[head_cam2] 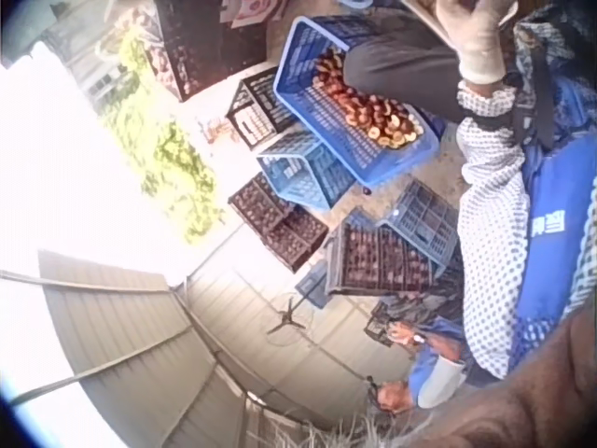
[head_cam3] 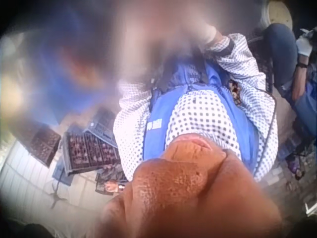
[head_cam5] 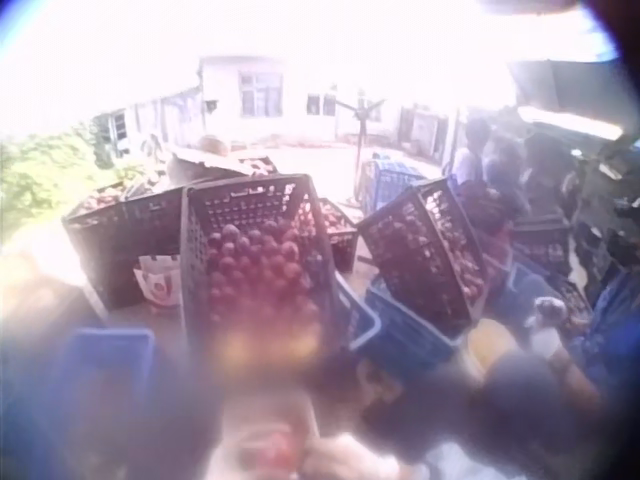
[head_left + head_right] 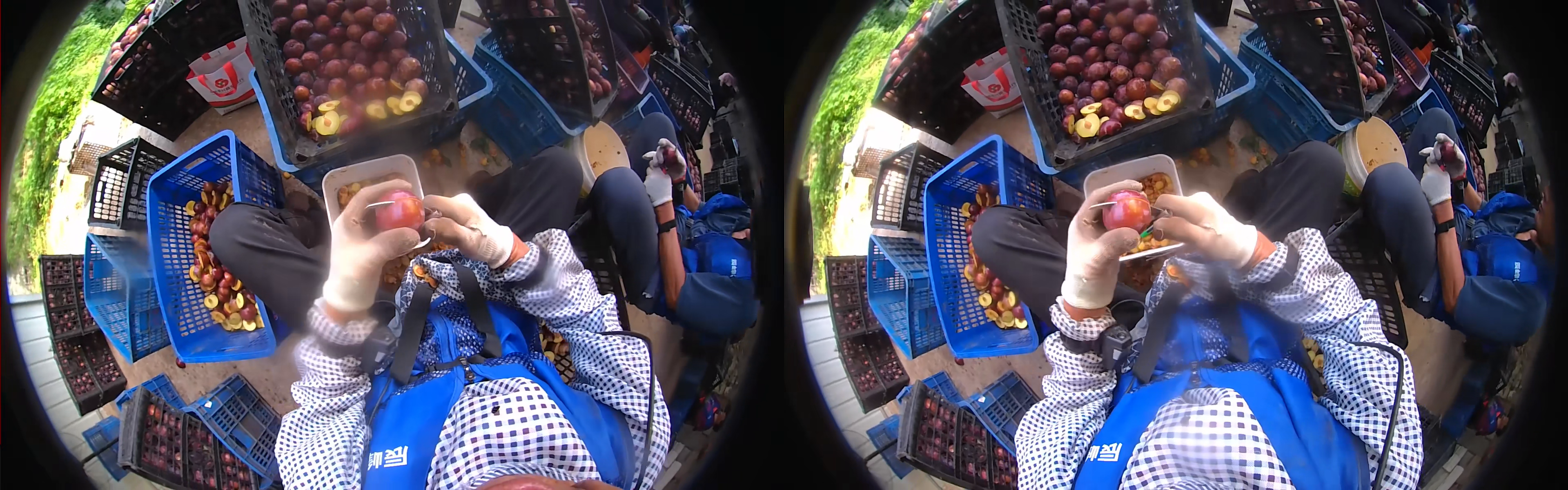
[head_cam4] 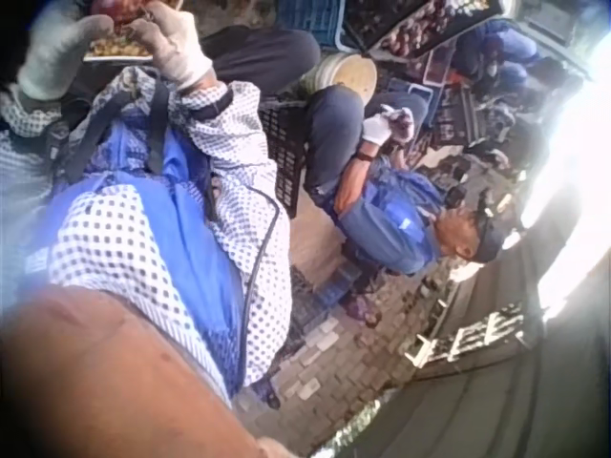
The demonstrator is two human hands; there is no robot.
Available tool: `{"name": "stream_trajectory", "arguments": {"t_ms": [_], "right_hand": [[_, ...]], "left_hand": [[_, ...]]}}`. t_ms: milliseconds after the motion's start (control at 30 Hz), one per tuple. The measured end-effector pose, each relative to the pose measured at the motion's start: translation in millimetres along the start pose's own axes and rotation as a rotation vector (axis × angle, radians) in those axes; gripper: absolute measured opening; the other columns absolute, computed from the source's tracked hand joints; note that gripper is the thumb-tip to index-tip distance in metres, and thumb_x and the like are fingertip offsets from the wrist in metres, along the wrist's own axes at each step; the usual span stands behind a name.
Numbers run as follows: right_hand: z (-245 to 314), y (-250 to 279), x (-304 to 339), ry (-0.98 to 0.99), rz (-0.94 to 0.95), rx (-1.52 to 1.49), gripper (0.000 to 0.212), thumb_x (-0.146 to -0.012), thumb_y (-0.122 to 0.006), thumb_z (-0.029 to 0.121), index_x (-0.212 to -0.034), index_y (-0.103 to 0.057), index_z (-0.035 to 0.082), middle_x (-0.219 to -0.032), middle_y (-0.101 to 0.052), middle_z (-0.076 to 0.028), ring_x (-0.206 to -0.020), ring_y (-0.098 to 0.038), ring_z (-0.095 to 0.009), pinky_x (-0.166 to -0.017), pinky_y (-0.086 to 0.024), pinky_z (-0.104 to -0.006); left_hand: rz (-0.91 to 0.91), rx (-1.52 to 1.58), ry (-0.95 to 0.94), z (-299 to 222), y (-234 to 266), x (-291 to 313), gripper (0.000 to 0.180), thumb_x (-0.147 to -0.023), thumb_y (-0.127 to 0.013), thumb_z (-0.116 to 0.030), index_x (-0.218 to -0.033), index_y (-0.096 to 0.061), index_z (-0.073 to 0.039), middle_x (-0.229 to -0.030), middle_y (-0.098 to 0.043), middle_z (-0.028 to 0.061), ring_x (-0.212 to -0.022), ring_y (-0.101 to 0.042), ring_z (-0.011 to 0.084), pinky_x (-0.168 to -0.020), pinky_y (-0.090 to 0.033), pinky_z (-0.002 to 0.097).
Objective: The recorder picks plums from a crate, cuts them in half with a utility knife, and places the cut fruit into a small plastic container.
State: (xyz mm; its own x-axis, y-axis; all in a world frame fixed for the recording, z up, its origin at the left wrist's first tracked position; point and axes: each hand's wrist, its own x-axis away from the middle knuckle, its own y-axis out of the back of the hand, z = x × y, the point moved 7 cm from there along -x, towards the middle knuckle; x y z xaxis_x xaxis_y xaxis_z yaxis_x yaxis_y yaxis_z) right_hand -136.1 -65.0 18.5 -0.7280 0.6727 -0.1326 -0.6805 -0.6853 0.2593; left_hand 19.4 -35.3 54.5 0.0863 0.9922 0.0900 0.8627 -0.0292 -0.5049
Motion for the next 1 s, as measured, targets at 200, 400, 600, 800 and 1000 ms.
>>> {"name": "stream_trajectory", "arguments": {"t_ms": [200,400,600,800,1000], "right_hand": [[4.0,-2.6,-4.6,0.201,0.119,0.311,0.044,-0.073,-0.078,0.009,-0.115,-0.064,0.006,-0.109,-0.061,-0.016,-0.082,-0.063,-0.034,-0.072,-0.051,-0.0400],[7.5,88.8,22.3,-0.103,0.066,0.548,0.028,-0.096,-0.060,0.034,-0.098,-0.067,0.008,-0.085,-0.067,-0.017,-0.077,-0.065,-0.037,-0.068,-0.051,-0.0443],[37.3,41.5,-30.8,-0.217,-0.443,-0.259,0.037,-0.096,-0.065,0.038,-0.109,-0.066,0.004,-0.091,-0.067,-0.005,-0.086,-0.061,-0.011,-0.076,-0.049,-0.0287],[35.8,6.1,-17.8,-0.272,-0.656,-0.506,0.051,-0.094,-0.064,0.048,-0.120,-0.062,0.004,-0.096,-0.062,-0.007,-0.088,-0.061,-0.014,-0.076,-0.049,-0.0279],[3.5,14.2,-18.6,-0.261,-0.737,-0.120,0.060,-0.088,-0.064,0.059,-0.082,-0.059,0.000,-0.078,-0.061,-0.017,-0.074,-0.061,-0.029,-0.066,-0.046,-0.0389]], "left_hand": [[0.045,-0.625,0.192,-9.9,24.9,-3.5,0.046,-0.070,-0.085,-0.006,-0.111,-0.066,0.006,-0.100,-0.069,0.0099,-0.091,-0.066,0.0162,-0.085,-0.055,0.0300],[0.043,-0.695,0.138,-56.0,42.1,-13.2,0.048,-0.073,-0.074,-0.011,-0.118,-0.064,0.005,-0.101,-0.068,0.0094,-0.088,-0.064,0.0138,-0.079,-0.053,0.0262],[0.400,-0.411,-0.053,-27.2,-25.2,-28.4,0.077,-0.088,-0.063,-0.014,-0.156,-0.027,-0.003,-0.149,-0.042,0.0175,-0.133,-0.045,0.0270,-0.113,-0.034,0.0396],[-0.094,-0.739,-0.412,-23.8,-38.1,-19.1,0.069,-0.099,-0.052,-0.058,-0.135,-0.051,0.001,-0.117,-0.065,0.0221,-0.103,-0.065,0.0311,-0.093,-0.050,0.0412],[-0.033,-1.127,-0.677,-14.4,-52.9,-7.6,0.068,-0.101,-0.047,-0.057,-0.132,-0.060,0.002,-0.120,-0.068,0.0252,-0.106,-0.068,0.0375,-0.091,-0.054,0.0422]]}}
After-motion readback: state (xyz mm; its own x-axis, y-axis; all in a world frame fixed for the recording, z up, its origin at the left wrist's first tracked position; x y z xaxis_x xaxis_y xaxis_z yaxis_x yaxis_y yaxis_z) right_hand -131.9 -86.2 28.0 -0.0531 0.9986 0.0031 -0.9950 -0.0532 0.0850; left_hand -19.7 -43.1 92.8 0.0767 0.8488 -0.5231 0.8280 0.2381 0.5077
